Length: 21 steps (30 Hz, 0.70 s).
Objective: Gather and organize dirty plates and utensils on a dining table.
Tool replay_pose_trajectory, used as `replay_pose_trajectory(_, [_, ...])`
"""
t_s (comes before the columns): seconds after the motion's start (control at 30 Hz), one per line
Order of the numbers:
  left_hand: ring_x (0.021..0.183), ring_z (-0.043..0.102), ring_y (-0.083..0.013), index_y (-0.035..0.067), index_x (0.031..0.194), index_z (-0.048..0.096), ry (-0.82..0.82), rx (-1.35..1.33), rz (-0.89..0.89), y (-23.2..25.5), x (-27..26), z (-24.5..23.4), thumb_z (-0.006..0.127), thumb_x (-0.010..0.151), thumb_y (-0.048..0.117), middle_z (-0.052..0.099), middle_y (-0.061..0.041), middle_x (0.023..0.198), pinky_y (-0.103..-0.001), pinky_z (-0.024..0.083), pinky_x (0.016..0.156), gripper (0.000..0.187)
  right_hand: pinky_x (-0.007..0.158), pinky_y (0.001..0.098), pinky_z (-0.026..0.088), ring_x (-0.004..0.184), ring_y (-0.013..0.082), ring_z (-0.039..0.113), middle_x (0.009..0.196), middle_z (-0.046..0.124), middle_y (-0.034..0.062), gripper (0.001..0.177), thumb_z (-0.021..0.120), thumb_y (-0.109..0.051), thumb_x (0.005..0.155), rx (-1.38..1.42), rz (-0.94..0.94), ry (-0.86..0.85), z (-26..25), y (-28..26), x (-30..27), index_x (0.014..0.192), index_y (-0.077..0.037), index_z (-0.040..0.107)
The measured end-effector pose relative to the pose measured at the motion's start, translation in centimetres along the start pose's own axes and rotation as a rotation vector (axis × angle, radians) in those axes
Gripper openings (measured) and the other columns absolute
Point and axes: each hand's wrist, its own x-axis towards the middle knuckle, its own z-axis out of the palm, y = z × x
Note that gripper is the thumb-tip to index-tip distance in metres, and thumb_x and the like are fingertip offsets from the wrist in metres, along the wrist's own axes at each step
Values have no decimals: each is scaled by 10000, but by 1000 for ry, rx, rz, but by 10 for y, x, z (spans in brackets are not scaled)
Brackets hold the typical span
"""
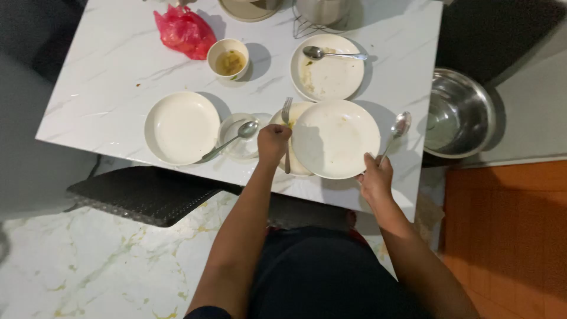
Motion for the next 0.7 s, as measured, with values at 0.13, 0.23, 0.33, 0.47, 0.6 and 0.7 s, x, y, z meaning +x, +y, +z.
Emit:
replay_pose_trajectory(0.13, [604, 681, -177, -6, 888, 766, 3, 10, -25, 12, -2, -9, 757, 809, 188, 732, -112, 702, -325, 534, 607, 210, 707, 446, 622, 955, 219, 667, 1113, 605, 96, 220, 592, -133, 991, 22, 0, -12, 14, -13, -7, 1171, -60, 487])
replay_pose_trajectory(0.23, [630, 658, -163, -38, 890, 761, -12, -115, -58, 13, 0, -20, 741, 816, 149, 738, -117, 729, -315, 528, 602, 202, 755, 464, 665, 987, 247, 704, 1128, 620, 106, 205, 580, -146, 1005, 53, 8, -98, 27, -11, -8, 1142, -42, 467])
replay_pose_trajectory(0.33, [619, 659, -129, -37, 899, 755, -19, -54, -60, 13, 2, -28, 745, 834, 168, 732, -78, 720, -293, 516, 596, 215, 747, 477, 628, 981, 245, 680, 1133, 620, 111, 209, 599, -130, 1015, 49, -15, -64, 36, -1, -5, 1151, -37, 470])
replay_pose_trajectory(0.47, [589, 573, -121, -55, 861, 749, -6, -174, -103, 17, 3, -40, 744, 841, 155, 676, -64, 681, -304, 467, 551, 210, 750, 504, 644, 970, 258, 685, 1108, 615, 100, 170, 586, -137, 1004, 47, 25, -75, 54, -3, -11, 1092, -64, 460])
replay_pose_trajectory(0.6, [559, 569, -131, -50, 814, 738, 16, -236, -77, 20, -2, -52, 739, 820, 134, 661, -59, 647, -323, 454, 525, 184, 714, 520, 615, 946, 265, 666, 1073, 586, 87, 162, 599, -123, 999, 42, 25, -131, 63, -2, -12, 1059, -80, 455])
replay_pose_trajectory(0.7, [559, 604, -139, -23, 798, 747, 103, -77, -67, 29, -9, -68, 749, 820, 149, 667, -67, 624, -322, 484, 563, 174, 733, 516, 617, 958, 267, 672, 1093, 605, 115, 201, 607, -127, 1015, 54, 65, -188, 75, 2, -9, 1050, -73, 416])
